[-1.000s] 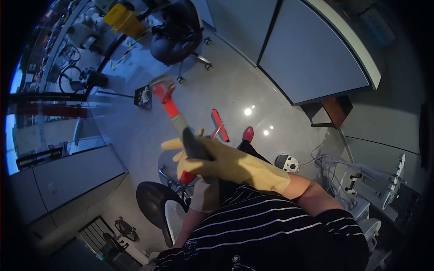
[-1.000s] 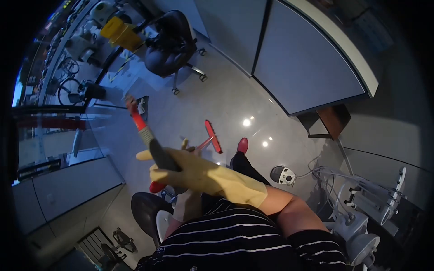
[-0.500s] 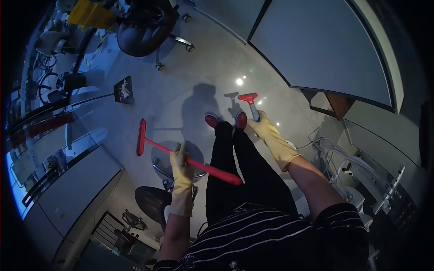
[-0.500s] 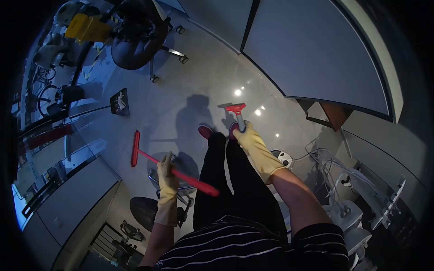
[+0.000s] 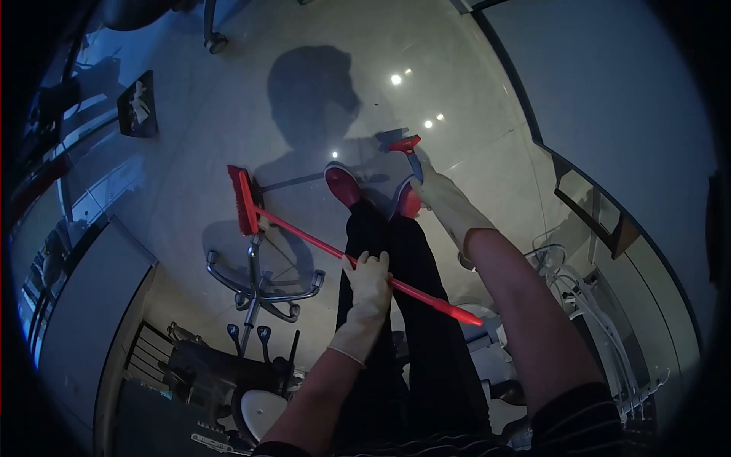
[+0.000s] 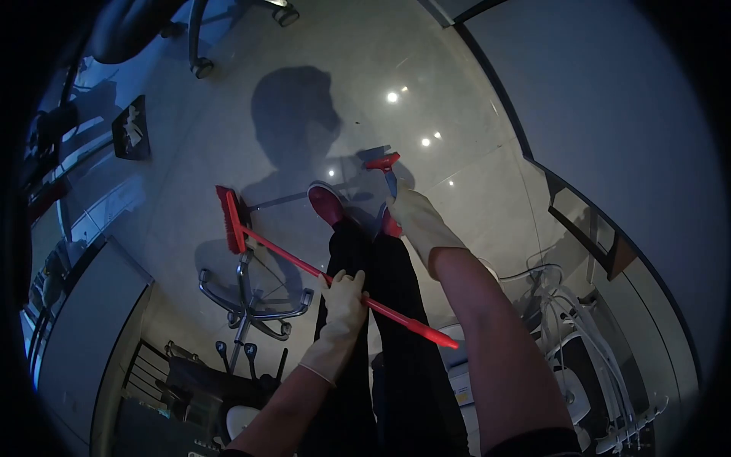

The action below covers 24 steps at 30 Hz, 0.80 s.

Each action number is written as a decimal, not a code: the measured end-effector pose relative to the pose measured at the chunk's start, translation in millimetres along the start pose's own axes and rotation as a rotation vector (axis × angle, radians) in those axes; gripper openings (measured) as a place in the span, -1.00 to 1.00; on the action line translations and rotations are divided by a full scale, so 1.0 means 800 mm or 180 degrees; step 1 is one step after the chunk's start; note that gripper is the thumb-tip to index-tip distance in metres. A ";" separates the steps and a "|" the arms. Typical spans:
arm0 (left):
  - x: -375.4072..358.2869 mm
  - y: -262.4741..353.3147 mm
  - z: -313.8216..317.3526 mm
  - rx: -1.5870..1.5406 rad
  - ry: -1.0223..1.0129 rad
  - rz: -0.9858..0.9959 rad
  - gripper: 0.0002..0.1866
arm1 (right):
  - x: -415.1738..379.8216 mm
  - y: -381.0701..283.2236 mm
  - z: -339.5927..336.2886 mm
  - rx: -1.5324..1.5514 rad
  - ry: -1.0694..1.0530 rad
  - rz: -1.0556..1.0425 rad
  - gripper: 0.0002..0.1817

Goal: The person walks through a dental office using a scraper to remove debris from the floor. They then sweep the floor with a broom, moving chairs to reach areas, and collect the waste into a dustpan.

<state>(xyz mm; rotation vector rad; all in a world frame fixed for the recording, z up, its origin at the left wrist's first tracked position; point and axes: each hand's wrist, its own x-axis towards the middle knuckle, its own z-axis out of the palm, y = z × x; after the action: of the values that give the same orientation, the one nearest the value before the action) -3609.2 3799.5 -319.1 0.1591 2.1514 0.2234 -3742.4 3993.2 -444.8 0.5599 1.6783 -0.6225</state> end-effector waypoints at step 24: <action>0.059 0.028 -0.023 -0.0678 -0.0367 0.0031 -0.93 | 0.139 -0.047 0.100 -0.0355 0.0746 -0.0081 -0.27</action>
<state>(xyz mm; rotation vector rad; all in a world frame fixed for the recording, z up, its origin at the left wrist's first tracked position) -3649.9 3828.8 -342.2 0.0579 1.9981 0.4363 -3729.8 3915.0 -563.0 0.5481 1.9303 -0.4923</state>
